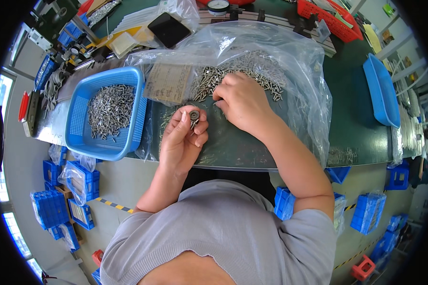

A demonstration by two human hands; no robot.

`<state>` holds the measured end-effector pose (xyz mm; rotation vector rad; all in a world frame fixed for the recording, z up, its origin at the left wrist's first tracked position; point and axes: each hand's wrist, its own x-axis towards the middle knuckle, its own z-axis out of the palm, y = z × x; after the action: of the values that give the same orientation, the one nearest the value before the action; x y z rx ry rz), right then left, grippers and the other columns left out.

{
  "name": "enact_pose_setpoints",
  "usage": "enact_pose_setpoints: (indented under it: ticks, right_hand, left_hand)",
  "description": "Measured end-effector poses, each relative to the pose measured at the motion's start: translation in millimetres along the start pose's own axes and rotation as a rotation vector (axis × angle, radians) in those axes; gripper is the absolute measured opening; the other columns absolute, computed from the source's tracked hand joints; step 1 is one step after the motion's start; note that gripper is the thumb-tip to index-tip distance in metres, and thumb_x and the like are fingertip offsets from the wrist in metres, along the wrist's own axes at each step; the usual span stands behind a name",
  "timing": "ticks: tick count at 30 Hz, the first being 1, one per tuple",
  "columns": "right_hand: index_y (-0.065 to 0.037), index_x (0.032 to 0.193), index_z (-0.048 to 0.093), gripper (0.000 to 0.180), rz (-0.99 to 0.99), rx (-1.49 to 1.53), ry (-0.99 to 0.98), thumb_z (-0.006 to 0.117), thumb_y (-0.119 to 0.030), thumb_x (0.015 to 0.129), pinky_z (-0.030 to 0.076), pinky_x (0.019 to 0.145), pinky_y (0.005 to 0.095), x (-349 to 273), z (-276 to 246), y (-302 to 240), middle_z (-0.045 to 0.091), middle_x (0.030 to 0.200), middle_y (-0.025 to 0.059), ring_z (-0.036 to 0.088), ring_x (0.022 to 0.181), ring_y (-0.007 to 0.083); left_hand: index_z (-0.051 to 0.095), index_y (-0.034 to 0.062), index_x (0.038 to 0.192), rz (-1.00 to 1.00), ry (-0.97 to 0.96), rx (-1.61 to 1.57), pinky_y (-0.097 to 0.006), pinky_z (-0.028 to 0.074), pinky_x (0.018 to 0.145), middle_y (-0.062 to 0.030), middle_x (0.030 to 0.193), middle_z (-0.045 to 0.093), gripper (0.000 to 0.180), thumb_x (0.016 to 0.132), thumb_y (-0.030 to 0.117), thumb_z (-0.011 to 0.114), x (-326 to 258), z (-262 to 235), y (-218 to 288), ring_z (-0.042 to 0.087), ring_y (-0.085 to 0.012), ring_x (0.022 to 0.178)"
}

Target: Assembling small metal components by manually inserting pins into circular parts at a workstation.

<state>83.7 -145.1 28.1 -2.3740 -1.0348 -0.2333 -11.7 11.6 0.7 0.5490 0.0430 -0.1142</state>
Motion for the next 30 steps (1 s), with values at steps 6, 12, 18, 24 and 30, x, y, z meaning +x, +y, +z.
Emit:
enact_pose_setpoints:
  ticks: [6,12,18,24,30]
  right_hand:
    - [-0.005,0.082,0.063,0.013,-0.001,-0.004,-0.035,0.07,-0.008,0.072,0.045,0.07,0.0327,1.5,-4.9,-4.0,0.056,0.08,0.0043,0.056,0.08,0.0208]
    - [-0.003,0.083,0.06,0.01,0.247,0.892,-0.197,0.067,-0.01,0.083,0.043,0.065,0.0228,1.1,-17.3,-18.5,0.055,0.078,-0.0007,0.052,0.071,0.007]
    - [-0.002,0.081,0.059,0.011,0.214,0.848,-0.22,0.067,-0.01,0.083,0.044,0.065,0.0229,0.3,-18.4,-23.5,0.056,0.077,-0.0003,0.054,0.072,0.0073]
    - [-0.003,0.08,0.059,0.012,0.184,0.782,-0.206,0.069,-0.01,0.08,0.043,0.063,0.0228,0.2,-18.3,-25.8,0.055,0.076,0.0001,0.053,0.068,0.0081]
    - [-0.006,0.082,0.06,0.015,0.09,0.767,-0.161,0.072,-0.008,0.073,0.043,0.069,0.0259,3.1,-10.4,-25.5,0.055,0.083,0.0013,0.054,0.078,0.0118]
  left_hand:
    - [0.053,0.0055,0.101,-0.005,-0.024,-0.022,-0.023,0.037,0.058,-0.007,0.093,0.056,0.017,0.094,0.021,0.053,-0.4,-1.3,1.5,0.046,-0.011,0.072]
    - [0.054,0.0068,0.1,-0.042,0.015,-0.033,-0.023,0.036,0.054,-0.0061,0.086,0.056,0.015,0.093,0.021,0.055,-1.1,-0.9,0.9,0.044,-0.0104,0.065]
    - [0.056,0.008,0.099,-0.06,0.006,-0.014,-0.023,0.034,0.052,-0.0054,0.082,0.056,0.015,0.093,0.021,0.056,-0.2,-0.1,0.3,0.043,-0.0101,0.063]
    - [0.056,0.0079,0.097,-0.067,0.02,-0.004,-0.022,0.031,0.049,-0.0036,0.079,0.055,0.014,0.093,0.022,0.056,0.0,-0.7,0.3,0.04,-0.0089,0.06]
    - [0.055,0.0081,0.091,-0.116,-0.061,0.04,-0.022,0.03,0.047,-0.0038,0.076,0.056,0.022,0.092,0.029,0.057,-0.6,-5.7,3.1,0.038,-0.0079,0.056]
